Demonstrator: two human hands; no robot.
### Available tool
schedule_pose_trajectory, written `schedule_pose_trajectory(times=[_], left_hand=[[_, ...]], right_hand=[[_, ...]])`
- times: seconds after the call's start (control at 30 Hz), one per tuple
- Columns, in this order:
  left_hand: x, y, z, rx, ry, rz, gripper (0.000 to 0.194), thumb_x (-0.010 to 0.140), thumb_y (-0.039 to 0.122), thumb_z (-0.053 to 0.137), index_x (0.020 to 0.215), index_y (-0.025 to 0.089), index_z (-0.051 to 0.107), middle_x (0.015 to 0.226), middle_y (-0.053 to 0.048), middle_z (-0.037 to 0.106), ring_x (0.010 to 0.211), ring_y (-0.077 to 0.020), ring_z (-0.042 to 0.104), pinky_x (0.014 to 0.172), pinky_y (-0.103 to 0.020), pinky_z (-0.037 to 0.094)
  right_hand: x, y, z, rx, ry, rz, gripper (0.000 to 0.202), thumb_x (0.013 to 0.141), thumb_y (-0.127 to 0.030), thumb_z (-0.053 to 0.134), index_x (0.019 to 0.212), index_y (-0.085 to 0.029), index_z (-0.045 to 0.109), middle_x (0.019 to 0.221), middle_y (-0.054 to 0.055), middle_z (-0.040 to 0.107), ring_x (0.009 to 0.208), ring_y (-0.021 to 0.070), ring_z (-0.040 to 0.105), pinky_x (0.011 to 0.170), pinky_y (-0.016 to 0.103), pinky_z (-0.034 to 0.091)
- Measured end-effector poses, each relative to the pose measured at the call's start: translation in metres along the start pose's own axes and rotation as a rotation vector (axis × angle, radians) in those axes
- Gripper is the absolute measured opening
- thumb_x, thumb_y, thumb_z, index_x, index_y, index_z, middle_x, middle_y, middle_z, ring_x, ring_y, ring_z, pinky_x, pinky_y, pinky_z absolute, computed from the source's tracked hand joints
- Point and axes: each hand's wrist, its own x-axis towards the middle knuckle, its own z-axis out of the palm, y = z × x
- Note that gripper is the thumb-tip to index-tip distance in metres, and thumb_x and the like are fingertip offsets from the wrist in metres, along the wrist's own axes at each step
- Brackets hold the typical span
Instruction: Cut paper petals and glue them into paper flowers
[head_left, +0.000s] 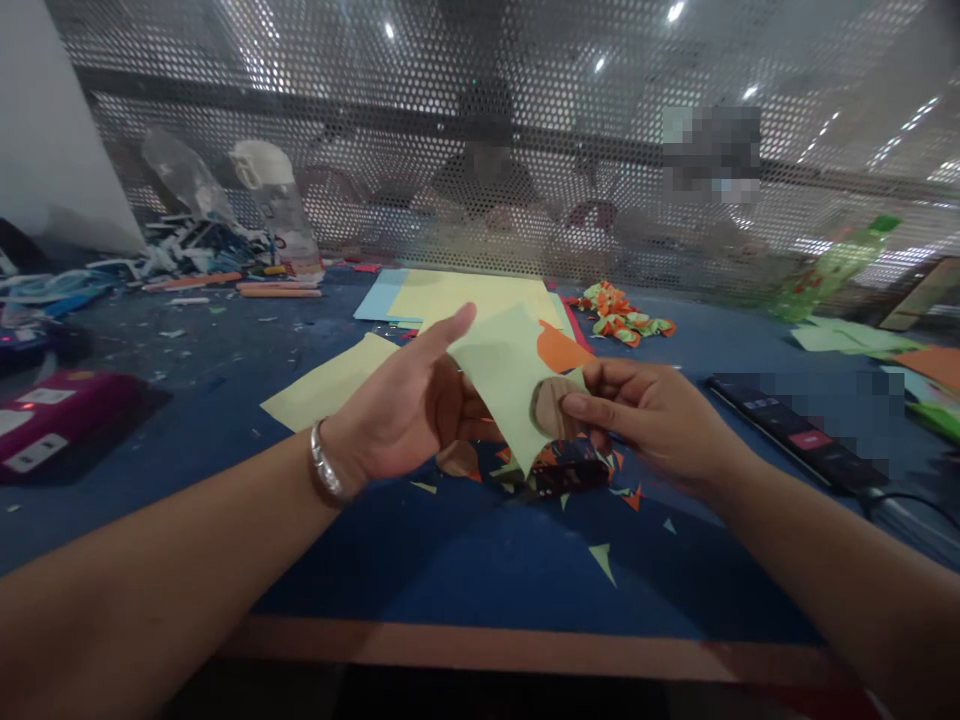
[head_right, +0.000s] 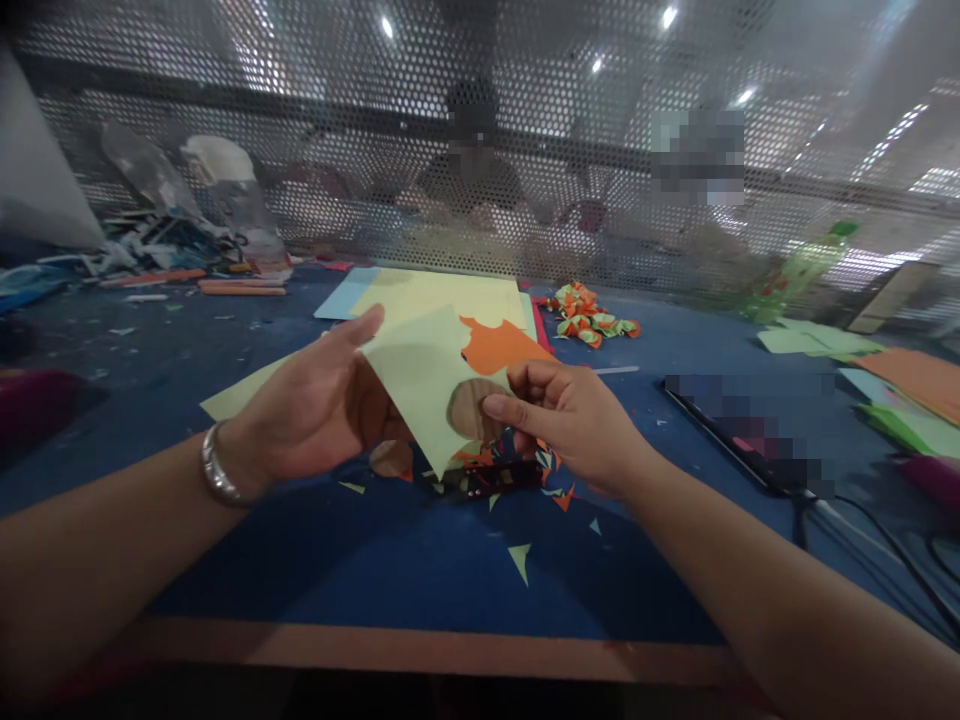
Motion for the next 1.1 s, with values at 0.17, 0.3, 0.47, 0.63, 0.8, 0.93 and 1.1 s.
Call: schedule_pose_trajectory(times=[0.17, 0.3, 0.47, 0.63, 0.8, 0.93, 1.1], left_hand=[[-0.004, -0.019, 0.018, -0.029, -0.090, 0.124, 0.046, 0.086, 0.042, 0.073, 0.125, 0.018, 0.069, 0.117, -0.012, 0.076, 0.114, -0.0296, 0.068, 0.091, -0.036, 0.053], [0.001, -0.036, 0.024, 0.108, 0.078, 0.122, 0.032, 0.080, 0.023, 0.080, 0.111, 0.017, 0.076, 0.110, -0.008, 0.077, 0.106, -0.0223, 0.069, 0.087, -0.029, 0.051], [0.005, -0.041, 0.020, 0.149, 0.155, 0.163, 0.025, 0.079, 0.022, 0.082, 0.103, 0.018, 0.078, 0.103, -0.005, 0.078, 0.098, -0.0181, 0.069, 0.089, -0.028, 0.052], [0.006, -0.043, 0.021, 0.155, 0.148, 0.227, 0.029, 0.080, 0.021, 0.080, 0.109, 0.019, 0.076, 0.120, -0.007, 0.075, 0.101, -0.0174, 0.069, 0.091, -0.029, 0.053], [0.006, -0.044, 0.024, 0.172, 0.184, 0.246, 0.024, 0.081, 0.019, 0.079, 0.105, 0.018, 0.077, 0.122, -0.007, 0.075, 0.103, -0.0190, 0.070, 0.093, -0.029, 0.054], [0.004, -0.042, 0.024, 0.186, 0.244, 0.246, 0.028, 0.077, 0.022, 0.083, 0.104, 0.018, 0.078, 0.110, -0.006, 0.079, 0.101, -0.0212, 0.072, 0.091, -0.030, 0.056], [0.008, -0.035, 0.012, 0.220, 0.320, 0.362, 0.027, 0.074, 0.024, 0.086, 0.098, 0.016, 0.078, 0.111, -0.007, 0.078, 0.098, -0.0203, 0.072, 0.090, -0.030, 0.056]], right_hand=[[-0.002, -0.002, -0.002, 0.027, 0.018, -0.007, 0.033, 0.083, -0.047, 0.077, 0.081, -0.017, 0.063, 0.069, -0.002, 0.060, 0.050, 0.0062, 0.053, 0.047, 0.020, 0.039], [-0.002, -0.003, 0.000, -0.032, 0.005, -0.021, 0.032, 0.085, -0.046, 0.075, 0.080, -0.017, 0.062, 0.067, -0.003, 0.058, 0.050, 0.0061, 0.055, 0.046, 0.020, 0.039], [0.000, -0.003, 0.003, -0.077, -0.020, -0.031, 0.032, 0.087, -0.044, 0.073, 0.078, -0.016, 0.060, 0.064, -0.004, 0.056, 0.048, 0.0062, 0.055, 0.045, 0.019, 0.039], [-0.002, -0.005, 0.005, -0.073, -0.030, -0.046, 0.031, 0.086, -0.044, 0.073, 0.077, -0.018, 0.058, 0.060, -0.005, 0.055, 0.045, 0.0067, 0.054, 0.044, 0.020, 0.042], [-0.004, -0.008, 0.009, -0.108, -0.005, -0.055, 0.036, 0.081, -0.045, 0.078, 0.071, -0.018, 0.056, 0.056, -0.006, 0.054, 0.046, 0.0073, 0.055, 0.042, 0.019, 0.039], [-0.004, -0.013, 0.011, -0.099, 0.016, -0.075, 0.038, 0.078, -0.049, 0.080, 0.070, -0.018, 0.058, 0.057, -0.005, 0.054, 0.047, 0.0081, 0.055, 0.043, 0.020, 0.041], [-0.001, -0.011, -0.018, -0.263, 0.179, -0.175, 0.029, 0.085, -0.047, 0.072, 0.081, -0.018, 0.067, 0.068, 0.001, 0.068, 0.052, 0.0110, 0.061, 0.050, 0.024, 0.047]])
